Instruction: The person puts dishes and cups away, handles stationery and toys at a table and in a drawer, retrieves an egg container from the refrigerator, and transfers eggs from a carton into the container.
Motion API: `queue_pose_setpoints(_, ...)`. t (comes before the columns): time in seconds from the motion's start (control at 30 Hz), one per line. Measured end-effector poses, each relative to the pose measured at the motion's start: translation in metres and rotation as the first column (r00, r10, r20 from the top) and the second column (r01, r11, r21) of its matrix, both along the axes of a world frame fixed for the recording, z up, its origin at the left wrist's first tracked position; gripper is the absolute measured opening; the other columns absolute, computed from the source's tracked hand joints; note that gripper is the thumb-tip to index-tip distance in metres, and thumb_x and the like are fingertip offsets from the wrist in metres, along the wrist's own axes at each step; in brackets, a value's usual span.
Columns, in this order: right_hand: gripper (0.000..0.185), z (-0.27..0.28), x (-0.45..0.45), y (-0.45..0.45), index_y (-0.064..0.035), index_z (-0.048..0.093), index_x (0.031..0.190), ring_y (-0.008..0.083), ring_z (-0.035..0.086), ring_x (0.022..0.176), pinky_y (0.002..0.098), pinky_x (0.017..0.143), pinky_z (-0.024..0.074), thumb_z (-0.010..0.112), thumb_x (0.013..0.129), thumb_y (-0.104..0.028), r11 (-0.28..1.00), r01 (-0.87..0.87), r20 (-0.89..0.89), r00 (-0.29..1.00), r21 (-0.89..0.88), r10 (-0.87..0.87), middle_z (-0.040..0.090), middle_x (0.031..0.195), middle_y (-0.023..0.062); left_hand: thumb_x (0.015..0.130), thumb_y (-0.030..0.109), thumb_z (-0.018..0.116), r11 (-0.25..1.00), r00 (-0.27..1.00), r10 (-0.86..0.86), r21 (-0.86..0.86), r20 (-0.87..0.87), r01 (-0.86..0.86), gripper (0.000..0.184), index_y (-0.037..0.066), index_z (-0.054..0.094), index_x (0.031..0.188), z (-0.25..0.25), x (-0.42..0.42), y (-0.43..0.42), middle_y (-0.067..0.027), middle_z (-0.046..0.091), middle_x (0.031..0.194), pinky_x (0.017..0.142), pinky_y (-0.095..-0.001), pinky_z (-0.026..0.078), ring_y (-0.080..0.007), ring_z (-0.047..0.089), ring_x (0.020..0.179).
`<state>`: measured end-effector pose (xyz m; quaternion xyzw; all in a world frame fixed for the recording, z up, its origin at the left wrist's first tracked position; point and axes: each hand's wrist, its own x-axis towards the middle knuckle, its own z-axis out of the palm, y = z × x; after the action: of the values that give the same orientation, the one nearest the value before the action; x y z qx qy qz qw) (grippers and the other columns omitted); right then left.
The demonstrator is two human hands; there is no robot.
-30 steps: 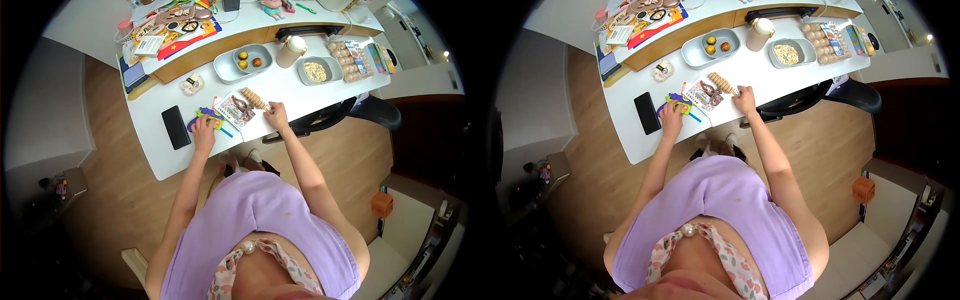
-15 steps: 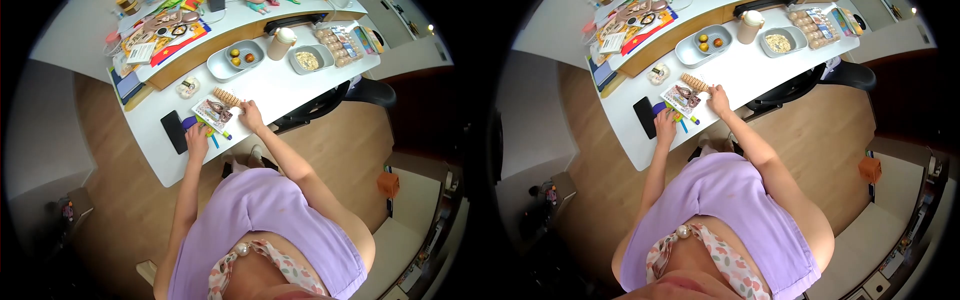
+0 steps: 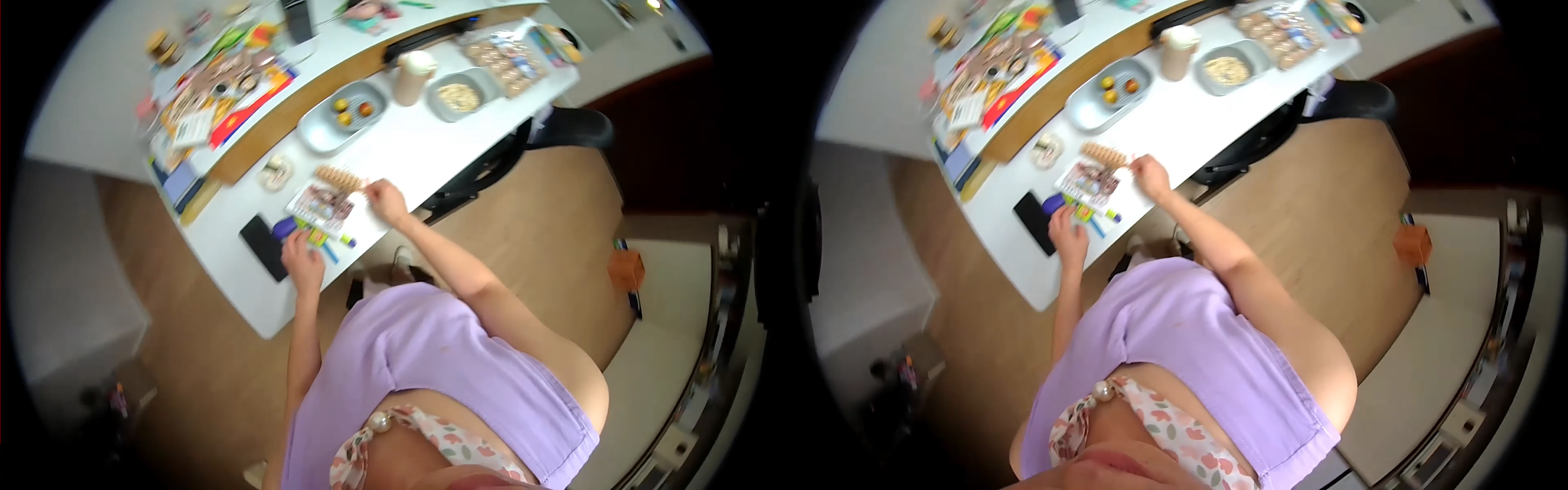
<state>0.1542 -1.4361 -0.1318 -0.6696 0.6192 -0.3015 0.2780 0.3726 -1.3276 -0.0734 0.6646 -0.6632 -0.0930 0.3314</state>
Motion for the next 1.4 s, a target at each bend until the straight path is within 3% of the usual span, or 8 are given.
queue_pose_setpoints(0.4, 0.012, 0.004, -0.040, 0.008, -0.0041, 0.062, 0.079, 0.0308, 0.057, 0.079, 0.0372, 0.072, 0.0456, 0.056, 0.078, -0.015, 0.997, 0.080, -0.062, 0.995, -0.025, -0.081, 0.059, 0.082, 0.0148, 0.064, 0.002, 0.061, 0.995, 0.999, 0.032, -0.094, -0.013, -0.033, 0.037, 0.002, 0.054, 0.100, 0.008, 0.004, -0.011, -0.0154, 0.053, 0.102, 0.082, -0.0422, 0.040, -0.0340, 0.051, 0.096)
queue_pose_setpoints(0.67, 0.017, 0.026, -0.076, 0.001, -0.0035, 0.062, 0.086, 0.0292, 0.058, 0.080, 0.0374, 0.072, 0.0462, 0.064, 0.075, -0.016, 0.973, 0.209, -0.136, 0.971, 0.099, -0.195, 0.058, 0.087, 0.0128, 0.068, 0.014, 0.068, 0.972, 0.971, -0.233, 0.050, 0.061, 0.230, 0.049, 0.009, 0.052, 0.114, 0.021, -0.021, -0.045, -0.0084, 0.048, 0.116, 0.089, -0.0414, 0.034, -0.0283, 0.044, 0.109)
queue_pose_setpoints(0.73, 0.027, 0.040, -0.067, 0.007, -0.0027, 0.061, 0.088, 0.0290, 0.059, 0.079, 0.0379, 0.070, 0.0469, 0.067, 0.073, -0.024, 0.961, 0.217, -0.245, 0.935, -0.172, -0.255, 0.059, 0.087, 0.0147, 0.066, 0.017, 0.070, 0.949, 0.943, -0.313, 0.064, 0.115, 0.307, 0.058, 0.012, 0.048, 0.120, 0.030, -0.039, -0.066, -0.0072, 0.046, 0.122, 0.092, -0.0414, 0.032, -0.0277, 0.041, 0.114)
queue_pose_setpoints(0.87, 0.042, 0.053, -0.041, 0.034, -0.0036, 0.059, 0.086, 0.0318, 0.061, 0.075, 0.0404, 0.065, 0.0481, 0.070, 0.068, -0.040, 0.956, 0.112, -0.253, 0.967, 0.273, -0.041, 0.062, 0.082, 0.0171, 0.067, 0.019, 0.071, 0.862, 0.809, -0.503, 0.109, 0.304, 0.495, 0.071, 0.018, 0.039, 0.131, 0.019, -0.065, -0.117, -0.0085, 0.042, 0.129, 0.095, -0.0433, 0.028, -0.0278, 0.034, 0.122)
queue_pose_setpoints(0.93, 0.040, 0.031, -0.026, 0.049, -0.0026, 0.060, 0.082, 0.0294, 0.061, 0.064, 0.0368, 0.060, 0.0481, 0.071, 0.067, -0.038, 0.985, 0.129, -0.276, 0.957, 0.116, -0.093, 0.061, 0.067, 0.0133, 0.066, 0.018, 0.071, 0.849, 0.756, -0.528, 0.265, 0.386, 0.457, 0.067, 0.017, 0.042, 0.127, 0.016, -0.072, -0.130, -0.0078, 0.044, 0.125, 0.095, -0.0431, 0.028, -0.0267, 0.037, 0.120)
queue_pose_setpoints(1.07, 0.035, 0.013, -0.012, 0.047, 0.0001, 0.061, 0.072, 0.0299, 0.061, 0.065, 0.0368, 0.063, 0.0485, 0.073, 0.066, -0.032, 0.973, 0.123, -0.203, 0.976, 0.196, -0.082, 0.061, 0.068, 0.0151, 0.066, 0.015, 0.068, 0.811, 0.674, -0.576, 0.428, 0.462, 0.399, 0.049, 0.014, 0.049, 0.111, 0.008, -0.069, -0.143, -0.0059, 0.051, 0.109, 0.092, -0.0473, 0.028, -0.0231, 0.046, 0.109)
queue_pose_setpoints(1.23, 0.037, 0.005, -0.010, 0.032, 0.0008, 0.061, 0.078, 0.0296, 0.060, 0.076, 0.0367, 0.069, 0.0481, 0.076, 0.063, -0.030, 0.921, 0.142, -0.100, 0.988, 0.362, -0.113, 0.060, 0.083, 0.0178, 0.067, 0.011, 0.066, 0.835, 0.767, -0.550, 0.236, 0.330, 0.497, 0.038, 0.011, 0.050, 0.101, 0.004, -0.041, -0.140, -0.0055, 0.052, 0.099, 0.088, -0.0427, 0.033, -0.0236, 0.049, 0.101)
queue_pose_setpoints(1.4, 0.059, 0.041, 0.010, 0.041, 0.0007, 0.053, 0.097, 0.0319, 0.055, 0.090, 0.0384, 0.076, 0.0471, 0.081, 0.057, -0.032, 0.922, 0.177, -0.228, 0.968, 0.344, -0.101, 0.052, 0.100, 0.0182, 0.065, 0.006, 0.067, 0.858, 0.848, -0.504, 0.206, 0.162, 0.471, 0.039, 0.010, 0.050, 0.100, 0.007, -0.027, -0.140, -0.0083, 0.052, 0.099, 0.086, -0.0388, 0.038, -0.0297, 0.049, 0.098)
